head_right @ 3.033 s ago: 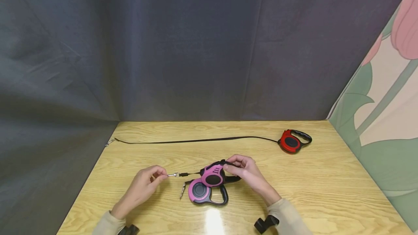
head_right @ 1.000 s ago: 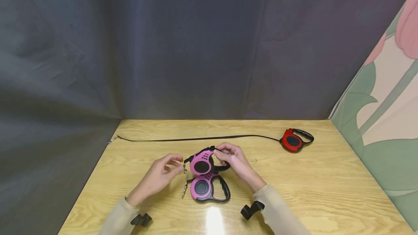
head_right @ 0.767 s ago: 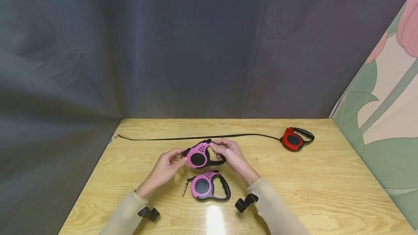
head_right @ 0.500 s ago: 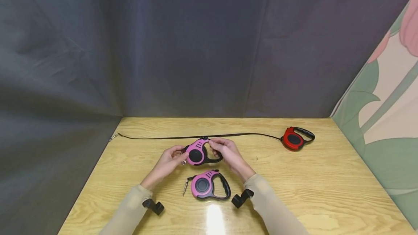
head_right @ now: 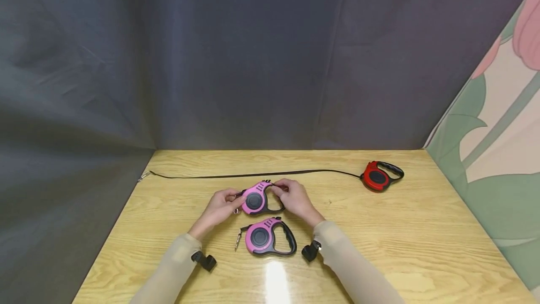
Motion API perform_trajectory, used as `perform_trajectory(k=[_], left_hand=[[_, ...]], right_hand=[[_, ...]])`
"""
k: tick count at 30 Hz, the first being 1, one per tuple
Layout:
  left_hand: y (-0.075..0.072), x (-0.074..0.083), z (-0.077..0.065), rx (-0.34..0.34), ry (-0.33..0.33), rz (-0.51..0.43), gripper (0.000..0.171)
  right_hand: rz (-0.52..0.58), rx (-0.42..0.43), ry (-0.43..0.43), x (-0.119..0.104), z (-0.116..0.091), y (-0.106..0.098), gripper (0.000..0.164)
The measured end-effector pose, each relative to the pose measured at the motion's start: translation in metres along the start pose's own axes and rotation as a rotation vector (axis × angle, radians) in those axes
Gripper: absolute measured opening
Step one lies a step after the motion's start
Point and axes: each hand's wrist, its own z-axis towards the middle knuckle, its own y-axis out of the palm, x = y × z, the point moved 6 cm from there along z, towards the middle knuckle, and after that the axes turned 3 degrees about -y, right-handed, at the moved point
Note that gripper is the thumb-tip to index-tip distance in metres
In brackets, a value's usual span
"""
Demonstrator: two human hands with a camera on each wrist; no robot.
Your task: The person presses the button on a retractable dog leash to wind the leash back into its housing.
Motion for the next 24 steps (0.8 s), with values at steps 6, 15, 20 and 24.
perform_trajectory(k=[6, 15, 20, 24], left_hand=[[-0.002, 0.003, 0.0, 0.018, 0.033, 0.154, 0.037], [-0.002, 0.015, -0.01, 0.053, 0.089, 0.411, 0.034], [-0.003, 0.02, -0.012, 0.107, 0.149, 0.507, 0.033], [-0.004, 0.021, -0.011, 0.12, 0.169, 0.532, 0.033]], right_hand=[[-0.149, 0.022, -0.041, -0.003, 0.002, -0.002, 0.019], [-0.147, -0.01, -0.018, 0.002, 0.001, 0.0, 0.014], [-0.146, -0.019, -0.005, 0.004, 0.001, 0.0, 0.014], [-0.151, -0.029, 0.001, 0.004, 0.001, -0.001, 0.015]])
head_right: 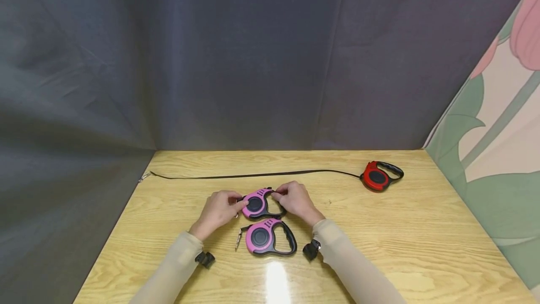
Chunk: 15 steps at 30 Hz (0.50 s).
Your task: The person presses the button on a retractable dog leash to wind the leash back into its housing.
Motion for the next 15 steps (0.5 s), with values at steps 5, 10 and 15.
perform_trajectory(k=[5, 10, 15], left_hand=[[-0.003, -0.007, 0.002, 0.0, 0.001, -0.021, 0.034], [-0.01, -0.013, 0.002, 0.016, 0.042, -0.037, 0.028], [-0.019, -0.023, 0.0, 0.041, 0.055, -0.015, 0.023]], right_hand=[[0.013, -0.004, 0.009, 0.001, 0.0, -0.004, 0.018], [0.014, 0.009, -0.004, 0.009, -0.003, -0.014, 0.02], [0.003, 0.026, -0.033, 0.02, -0.007, -0.025, 0.02]])
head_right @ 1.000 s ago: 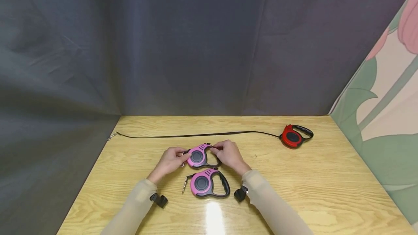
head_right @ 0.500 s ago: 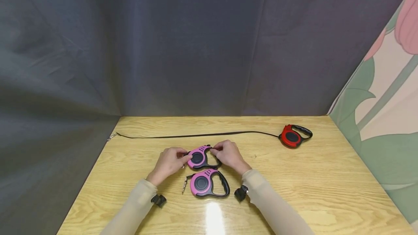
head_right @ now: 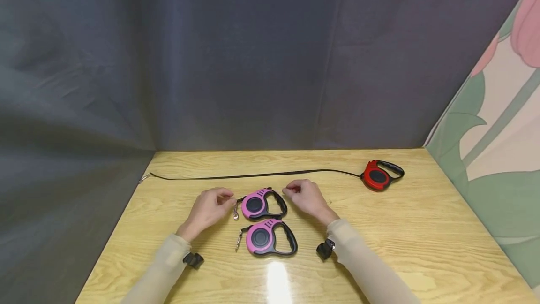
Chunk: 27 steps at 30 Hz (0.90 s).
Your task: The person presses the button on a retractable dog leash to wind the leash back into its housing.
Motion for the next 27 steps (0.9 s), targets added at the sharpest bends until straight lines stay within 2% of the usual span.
perform_trajectory(k=[5, 9, 20, 27], left_hand=[[-0.013, -0.014, -0.002, 0.02, -0.019, 0.026, 0.022], [-0.025, -0.025, -0.003, 0.039, -0.041, 0.013, 0.023], [-0.05, -0.056, -0.005, 0.064, -0.094, 0.011, 0.026], [-0.075, -0.079, -0.004, 0.113, -0.111, 0.038, 0.026]], right_hand=[[-0.04, 0.029, 0.002, 0.014, -0.005, -0.015, 0.025], [-0.084, 0.059, 0.013, 0.024, -0.007, -0.031, 0.03], [-0.161, 0.1, -0.025, 0.038, -0.01, -0.071, 0.023], [-0.198, 0.167, -0.022, 0.044, -0.015, -0.102, 0.02]])
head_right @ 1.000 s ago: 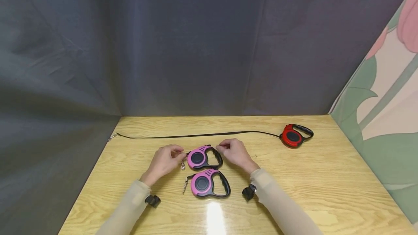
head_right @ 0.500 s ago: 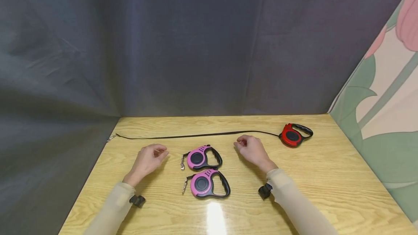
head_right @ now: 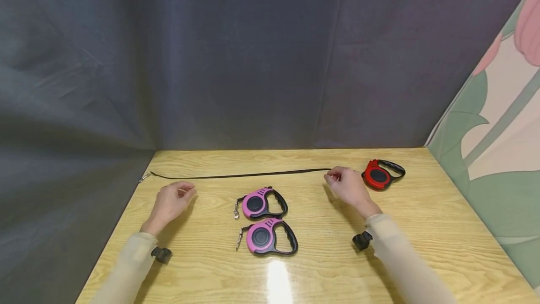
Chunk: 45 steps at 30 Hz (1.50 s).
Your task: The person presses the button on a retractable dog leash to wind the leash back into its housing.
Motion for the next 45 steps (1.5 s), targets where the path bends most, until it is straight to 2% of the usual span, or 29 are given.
perform_trajectory(k=[7, 16, 22, 30, 37, 45], left_hand=[[-0.023, -0.028, 0.002, 0.047, -0.067, 0.003, 0.026], [-0.053, -0.058, 0.01, 0.109, -0.106, 0.055, 0.028], [-0.065, -0.074, 0.016, 0.078, -0.136, 0.14, 0.039], [-0.075, -0.085, 0.027, 0.054, -0.199, 0.177, 0.046], [-0.086, -0.094, 0.038, 0.055, -0.193, 0.237, 0.05], [-0.083, -0.109, 0.041, -0.026, -0.183, 0.358, 0.047]], right_hand=[[-0.014, -0.002, 0.054, 0.019, -0.009, -0.022, 0.024], [-0.073, 0.053, 0.036, 0.04, -0.011, -0.051, 0.027], [-0.121, 0.075, 0.07, 0.064, -0.007, -0.072, 0.031], [-0.188, 0.094, 0.104, 0.1, 0.002, -0.094, 0.027], [-0.26, 0.112, 0.067, 0.113, 0.01, -0.096, 0.026], [-0.316, 0.017, 0.07, 0.126, 0.017, -0.081, 0.031]])
